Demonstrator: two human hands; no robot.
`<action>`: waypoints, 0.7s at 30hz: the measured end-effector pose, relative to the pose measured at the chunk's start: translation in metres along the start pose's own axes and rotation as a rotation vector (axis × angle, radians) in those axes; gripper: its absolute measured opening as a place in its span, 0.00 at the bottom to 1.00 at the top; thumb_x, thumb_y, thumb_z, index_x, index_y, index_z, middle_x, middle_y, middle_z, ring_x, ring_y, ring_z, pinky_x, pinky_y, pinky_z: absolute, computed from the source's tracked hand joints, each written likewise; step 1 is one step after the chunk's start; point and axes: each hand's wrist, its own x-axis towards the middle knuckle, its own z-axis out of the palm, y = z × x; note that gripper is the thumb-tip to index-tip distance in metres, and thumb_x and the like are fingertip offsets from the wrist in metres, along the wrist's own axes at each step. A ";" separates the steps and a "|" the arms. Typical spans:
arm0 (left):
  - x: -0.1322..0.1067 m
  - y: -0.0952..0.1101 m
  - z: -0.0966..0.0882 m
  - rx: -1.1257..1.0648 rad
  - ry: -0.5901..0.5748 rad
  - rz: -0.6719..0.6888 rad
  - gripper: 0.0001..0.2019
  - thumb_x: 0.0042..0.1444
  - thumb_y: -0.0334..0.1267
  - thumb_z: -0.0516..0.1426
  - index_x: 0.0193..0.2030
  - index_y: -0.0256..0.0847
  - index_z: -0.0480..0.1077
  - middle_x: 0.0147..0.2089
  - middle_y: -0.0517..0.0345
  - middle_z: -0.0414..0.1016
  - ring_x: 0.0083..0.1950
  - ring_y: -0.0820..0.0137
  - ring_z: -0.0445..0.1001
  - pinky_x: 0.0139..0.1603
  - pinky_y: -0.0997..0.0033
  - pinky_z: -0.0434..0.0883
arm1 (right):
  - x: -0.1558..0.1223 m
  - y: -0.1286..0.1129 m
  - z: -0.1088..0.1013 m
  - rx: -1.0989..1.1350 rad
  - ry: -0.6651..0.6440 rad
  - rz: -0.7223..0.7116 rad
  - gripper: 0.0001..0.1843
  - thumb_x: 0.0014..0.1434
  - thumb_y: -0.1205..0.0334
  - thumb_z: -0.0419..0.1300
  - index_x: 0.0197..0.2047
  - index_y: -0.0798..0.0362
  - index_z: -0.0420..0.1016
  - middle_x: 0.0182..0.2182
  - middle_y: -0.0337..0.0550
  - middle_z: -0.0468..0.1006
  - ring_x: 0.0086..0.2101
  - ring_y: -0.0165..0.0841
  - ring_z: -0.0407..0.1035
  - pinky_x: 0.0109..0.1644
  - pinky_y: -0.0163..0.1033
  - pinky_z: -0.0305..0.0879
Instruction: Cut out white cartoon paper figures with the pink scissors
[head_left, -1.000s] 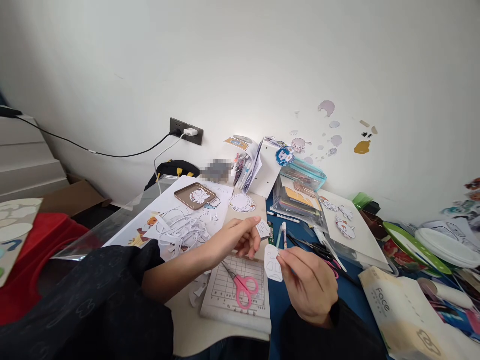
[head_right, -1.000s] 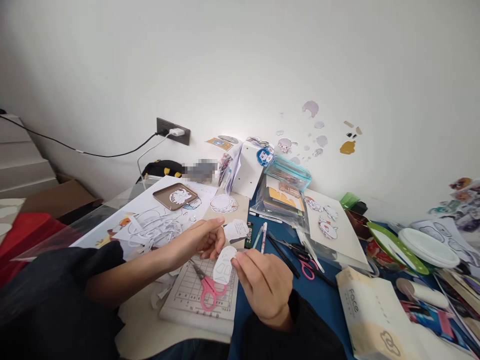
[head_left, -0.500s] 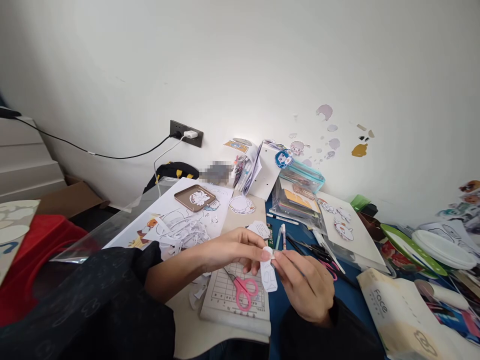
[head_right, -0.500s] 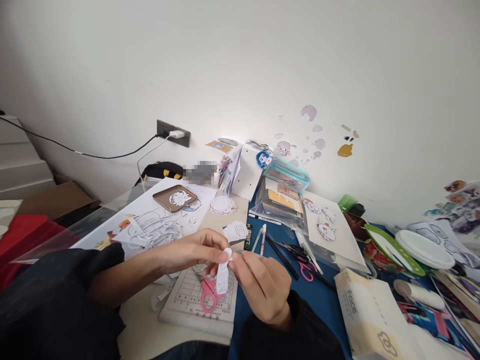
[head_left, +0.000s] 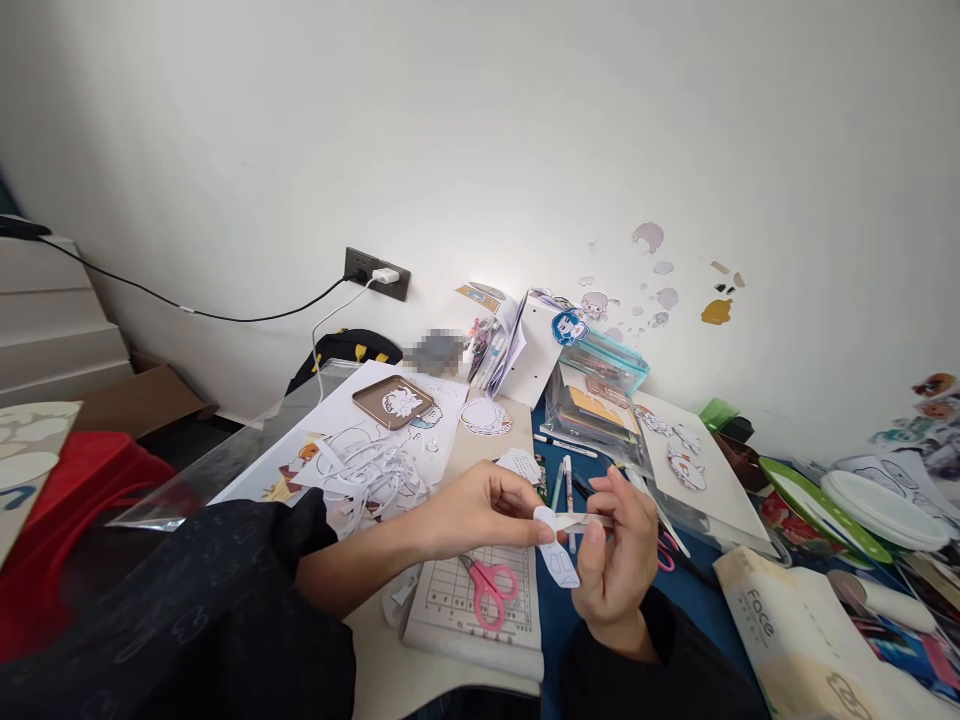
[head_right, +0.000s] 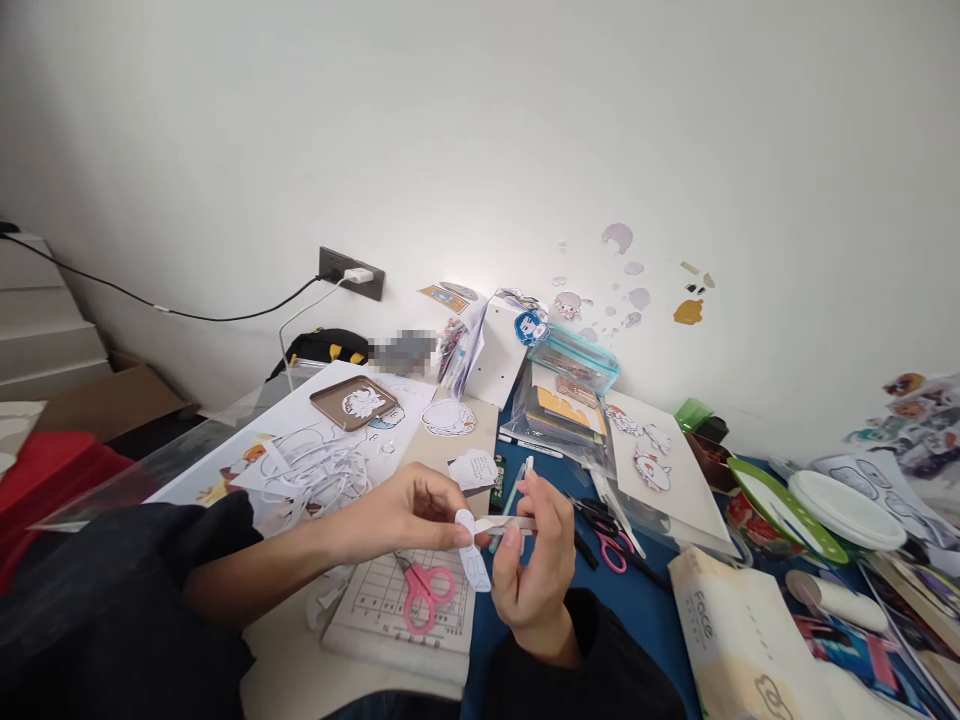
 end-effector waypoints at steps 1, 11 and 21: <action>0.000 0.000 0.000 -0.006 0.002 0.001 0.02 0.54 0.30 0.61 0.34 0.33 0.72 0.33 0.60 0.76 0.35 0.70 0.76 0.41 0.63 0.73 | -0.001 0.001 0.000 0.020 -0.004 0.008 0.23 0.64 0.65 0.47 0.63 0.51 0.58 0.44 0.52 0.70 0.33 0.37 0.68 0.28 0.41 0.69; 0.000 0.014 0.005 -0.140 0.124 0.097 0.04 0.49 0.35 0.64 0.29 0.37 0.76 0.45 0.52 0.78 0.55 0.62 0.70 0.56 0.65 0.65 | -0.014 0.003 0.005 0.225 -0.100 0.146 0.20 0.65 0.63 0.44 0.60 0.49 0.57 0.47 0.52 0.65 0.40 0.41 0.67 0.35 0.47 0.71; 0.003 0.017 -0.005 -0.137 0.402 0.198 0.06 0.56 0.38 0.59 0.32 0.39 0.74 0.58 0.50 0.68 0.61 0.61 0.63 0.53 0.69 0.62 | 0.008 -0.006 0.002 0.259 -0.281 0.305 0.07 0.63 0.64 0.53 0.32 0.54 0.65 0.27 0.34 0.65 0.25 0.29 0.62 0.27 0.35 0.61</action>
